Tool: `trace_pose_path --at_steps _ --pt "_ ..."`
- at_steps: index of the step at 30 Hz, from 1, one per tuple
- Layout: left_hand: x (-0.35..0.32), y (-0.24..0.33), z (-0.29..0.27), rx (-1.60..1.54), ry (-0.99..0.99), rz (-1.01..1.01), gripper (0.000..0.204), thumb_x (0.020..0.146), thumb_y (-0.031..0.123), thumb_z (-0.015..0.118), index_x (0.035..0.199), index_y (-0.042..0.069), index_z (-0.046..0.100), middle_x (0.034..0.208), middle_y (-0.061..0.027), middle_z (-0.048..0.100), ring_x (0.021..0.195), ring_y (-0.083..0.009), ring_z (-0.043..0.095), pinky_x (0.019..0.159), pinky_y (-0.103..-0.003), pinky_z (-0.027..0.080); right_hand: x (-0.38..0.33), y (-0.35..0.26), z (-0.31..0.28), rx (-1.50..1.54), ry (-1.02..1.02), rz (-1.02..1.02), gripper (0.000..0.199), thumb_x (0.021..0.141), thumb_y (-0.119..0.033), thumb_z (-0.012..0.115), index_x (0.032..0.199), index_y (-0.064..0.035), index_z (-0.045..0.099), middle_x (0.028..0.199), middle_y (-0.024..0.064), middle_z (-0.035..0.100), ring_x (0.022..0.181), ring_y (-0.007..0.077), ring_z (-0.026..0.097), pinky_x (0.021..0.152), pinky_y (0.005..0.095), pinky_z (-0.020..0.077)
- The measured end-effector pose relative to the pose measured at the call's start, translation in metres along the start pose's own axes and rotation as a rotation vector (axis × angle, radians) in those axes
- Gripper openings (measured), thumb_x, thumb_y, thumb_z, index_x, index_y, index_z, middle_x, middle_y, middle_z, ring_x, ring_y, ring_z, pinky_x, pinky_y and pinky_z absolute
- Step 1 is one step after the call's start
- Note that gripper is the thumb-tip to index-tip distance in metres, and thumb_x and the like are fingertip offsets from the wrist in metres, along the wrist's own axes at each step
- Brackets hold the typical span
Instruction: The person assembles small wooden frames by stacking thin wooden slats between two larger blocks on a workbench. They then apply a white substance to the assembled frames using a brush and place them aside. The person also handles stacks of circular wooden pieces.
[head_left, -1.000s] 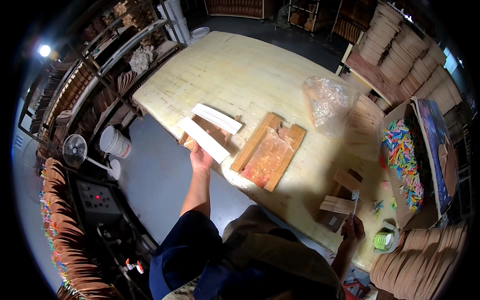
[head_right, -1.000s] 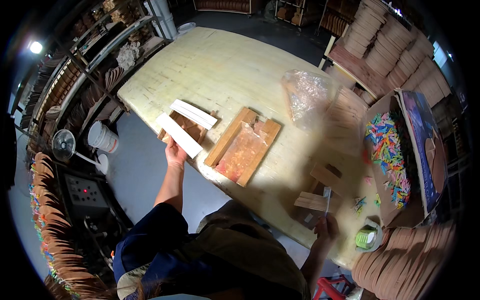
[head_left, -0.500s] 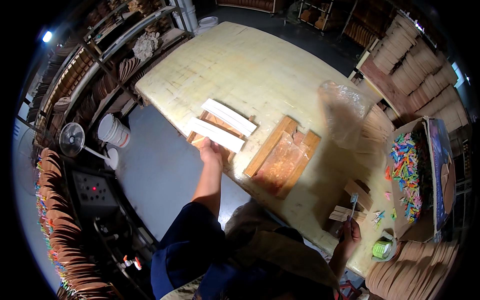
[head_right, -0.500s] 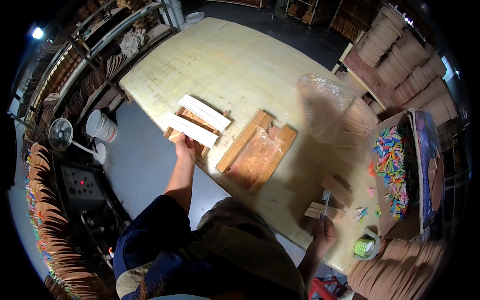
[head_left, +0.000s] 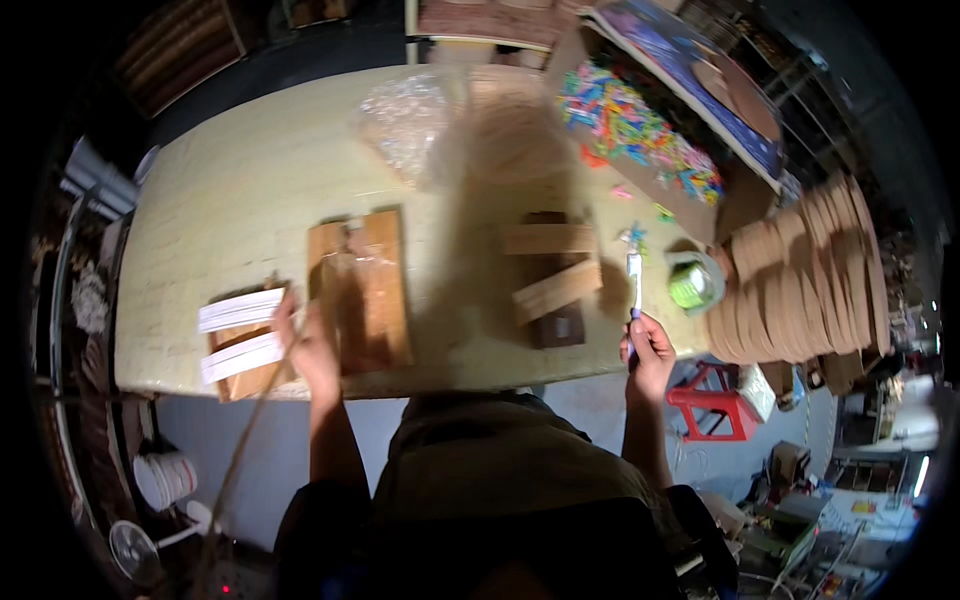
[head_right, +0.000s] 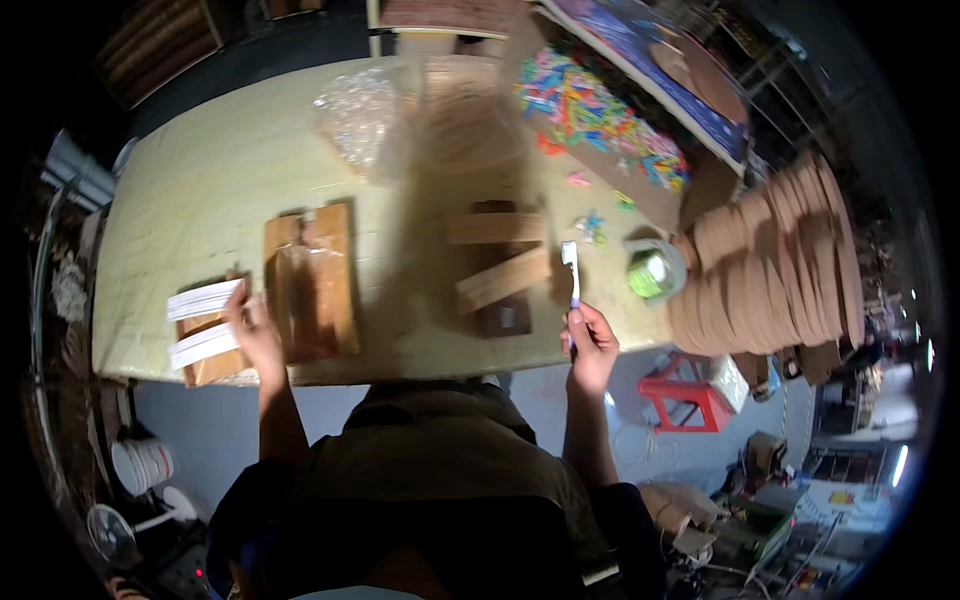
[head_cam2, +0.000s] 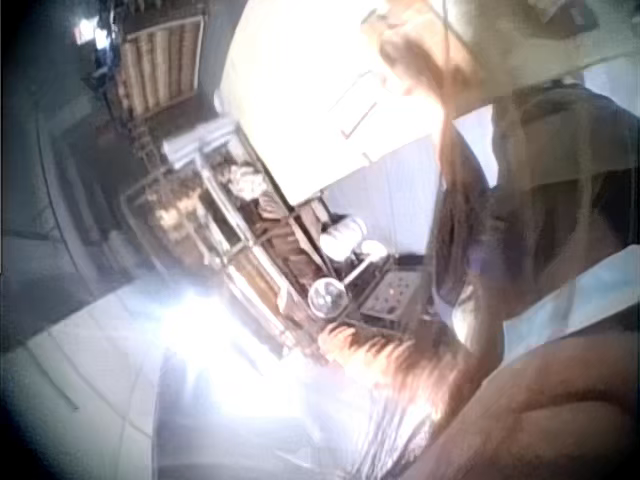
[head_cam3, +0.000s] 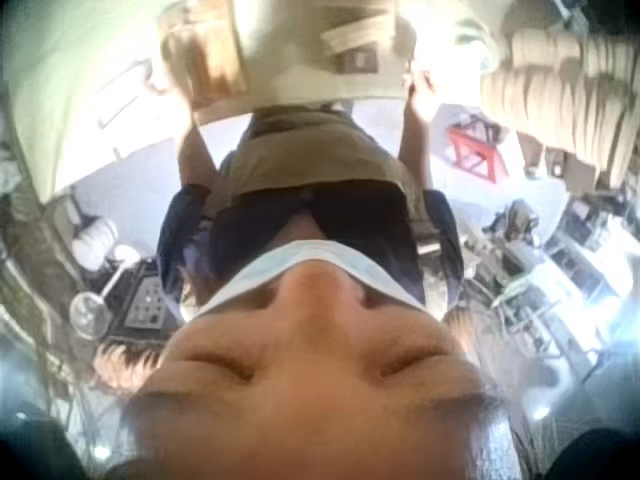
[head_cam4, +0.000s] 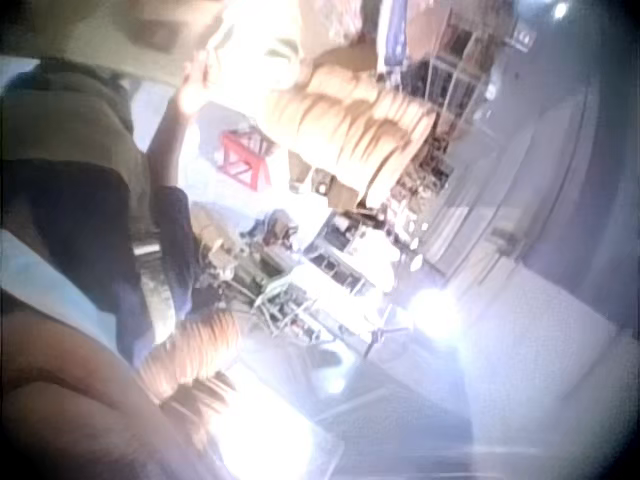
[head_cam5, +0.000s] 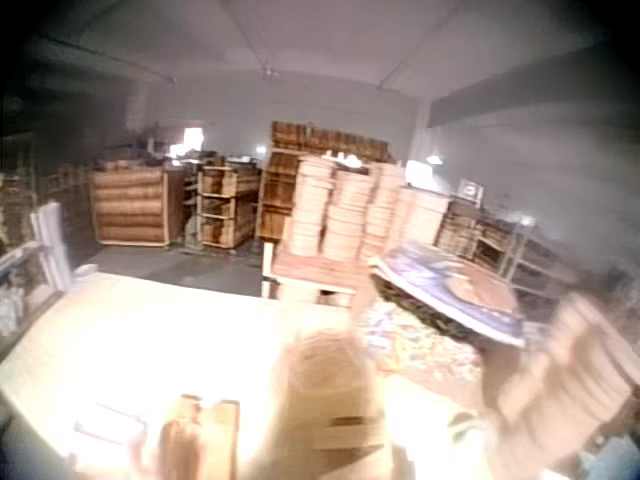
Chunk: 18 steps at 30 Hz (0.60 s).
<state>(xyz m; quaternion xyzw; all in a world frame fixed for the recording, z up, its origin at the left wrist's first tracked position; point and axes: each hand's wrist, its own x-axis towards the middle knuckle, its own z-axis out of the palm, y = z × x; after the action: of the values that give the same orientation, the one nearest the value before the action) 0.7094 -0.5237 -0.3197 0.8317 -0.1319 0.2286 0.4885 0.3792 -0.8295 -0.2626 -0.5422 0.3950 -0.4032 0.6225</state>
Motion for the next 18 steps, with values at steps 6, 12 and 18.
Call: trace_pose_path --at_steps 6,12,18 --pt "-0.086 0.167 0.129 0.0 -0.851 0.642 0.06 0.075 0.032 0.075 0.127 0.008 0.055 0.12 -0.0127 0.056 0.107 -0.031 0.052 0.091 -0.045 0.04 0.011 -0.013 -0.057 0.086 0.114 -0.01 0.022 0.092 -0.014 0.064 0.108 0.0012 0.065 0.082 0.0036 0.063 0.059 0.0073 0.051 0.05 0.0201 0.0379" --pt "-0.119 0.204 0.197 0.189 -0.982 0.644 0.061 0.067 0.027 0.079 0.119 0.005 0.057 0.116 -0.0126 0.054 0.113 -0.0306 0.048 0.091 -0.046 0.042 0.025 0.007 -0.098 0.152 0.151 0.105 0.022 0.091 -0.015 0.064 0.105 0.0017 0.066 0.081 0.0033 0.062 0.059 0.0078 0.051 0.049 0.0207 0.0373" --pt "-0.12 0.187 0.196 0.024 -1.121 0.762 0.061 0.067 0.023 0.079 0.122 0.007 0.057 0.107 -0.0117 0.053 0.104 -0.0307 0.05 0.092 -0.042 0.043 0.051 0.022 -0.086 0.151 0.077 0.263 0.025 0.091 -0.023 0.065 0.105 -0.0016 0.066 0.08 0.0031 0.061 0.059 0.0068 0.05 0.049 0.0218 0.0364"
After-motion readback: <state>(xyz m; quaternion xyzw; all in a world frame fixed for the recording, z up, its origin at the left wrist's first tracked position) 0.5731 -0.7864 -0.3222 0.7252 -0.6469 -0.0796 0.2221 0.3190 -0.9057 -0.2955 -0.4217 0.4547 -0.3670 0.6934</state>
